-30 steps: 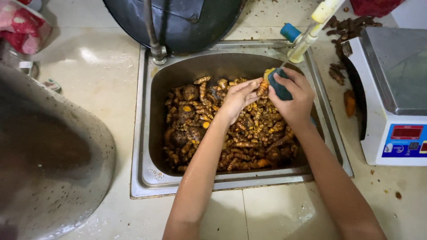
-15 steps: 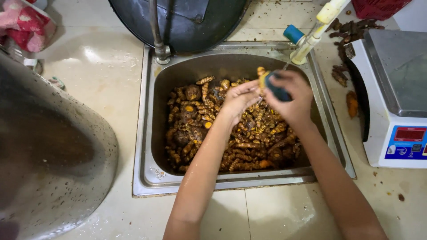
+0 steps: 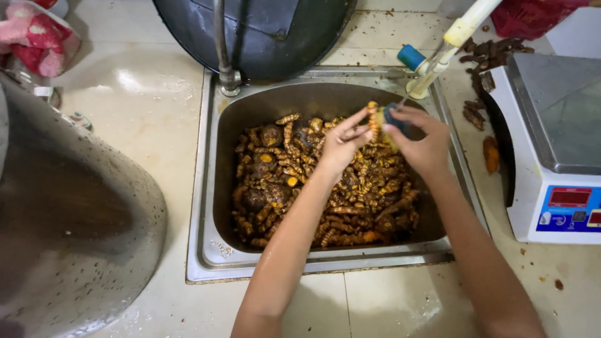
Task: Washing and scrubbing turmeric roots in a sink using a sponge and running water.
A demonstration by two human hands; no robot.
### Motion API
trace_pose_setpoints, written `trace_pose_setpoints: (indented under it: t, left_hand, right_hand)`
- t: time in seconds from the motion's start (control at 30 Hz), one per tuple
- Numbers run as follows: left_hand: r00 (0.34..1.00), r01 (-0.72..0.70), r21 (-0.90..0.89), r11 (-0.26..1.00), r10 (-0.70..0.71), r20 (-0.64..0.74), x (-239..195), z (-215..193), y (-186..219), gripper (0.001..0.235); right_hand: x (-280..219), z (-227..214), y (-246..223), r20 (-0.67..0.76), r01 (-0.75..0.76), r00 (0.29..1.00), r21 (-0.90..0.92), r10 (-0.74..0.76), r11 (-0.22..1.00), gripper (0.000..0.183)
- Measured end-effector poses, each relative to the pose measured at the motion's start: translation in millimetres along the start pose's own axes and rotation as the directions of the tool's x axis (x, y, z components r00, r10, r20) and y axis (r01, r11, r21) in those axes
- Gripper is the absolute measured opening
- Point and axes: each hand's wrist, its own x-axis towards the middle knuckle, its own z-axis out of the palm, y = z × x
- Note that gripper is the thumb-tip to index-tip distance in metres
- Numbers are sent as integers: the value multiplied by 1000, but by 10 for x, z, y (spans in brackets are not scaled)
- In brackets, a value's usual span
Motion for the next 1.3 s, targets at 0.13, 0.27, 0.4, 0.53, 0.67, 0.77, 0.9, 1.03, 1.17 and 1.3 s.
trace_pose_setpoints:
  t: [0.13, 0.27, 0.4, 0.53, 0.67, 0.77, 0.9, 1.03, 1.17, 1.3]
  left_hand:
    - [998, -15, -4, 1000, 15, 57, 95, 86, -241, 59]
    - [999, -44, -55, 998, 45, 14, 74, 66, -117, 57]
    - [997, 7, -61, 998, -2, 72, 38, 52, -105, 55]
    - [994, 30, -171, 985, -11, 113, -69, 231, -42, 54]
    - [991, 78, -201, 977, -53, 123, -121, 212, 95, 54]
    - [994, 69, -236, 969, -46, 101, -23, 62, 9, 54]
    - [993, 62, -314, 947, -25, 119, -33, 75, -2, 52]
    - [991, 33, -300, 954, 7, 132, 60, 22, -185, 51]
    - [989, 41, -219, 975, -9, 145, -28, 106, -105, 51]
    - [997, -1, -200, 980, 16, 75, -97, 112, 145, 52]
  right_hand:
    - [105, -193, 201, 14, 110, 994, -174, -109, 979, 31]
    - [-18, -190, -195, 197, 273, 956, -316, -219, 909, 28]
    - [-66, -204, -246, 217, 349, 931, -301, -293, 888, 21]
    - [127, -319, -49, 134, 295, 955, -386, -263, 874, 25]
    - [16, -260, -248, 124, 242, 969, -321, -212, 916, 26]
    - [-214, -153, -366, 186, 276, 955, -289, -229, 917, 22]
    - [-136, -123, -239, 167, 240, 966, -290, -197, 927, 24]
    - [169, -105, -80, 154, 278, 959, -371, -236, 886, 27]
    - [243, -111, 86, 91, 230, 973, -381, -211, 896, 25]
    - [-74, -74, -431, 204, 295, 952, -421, -228, 858, 23]
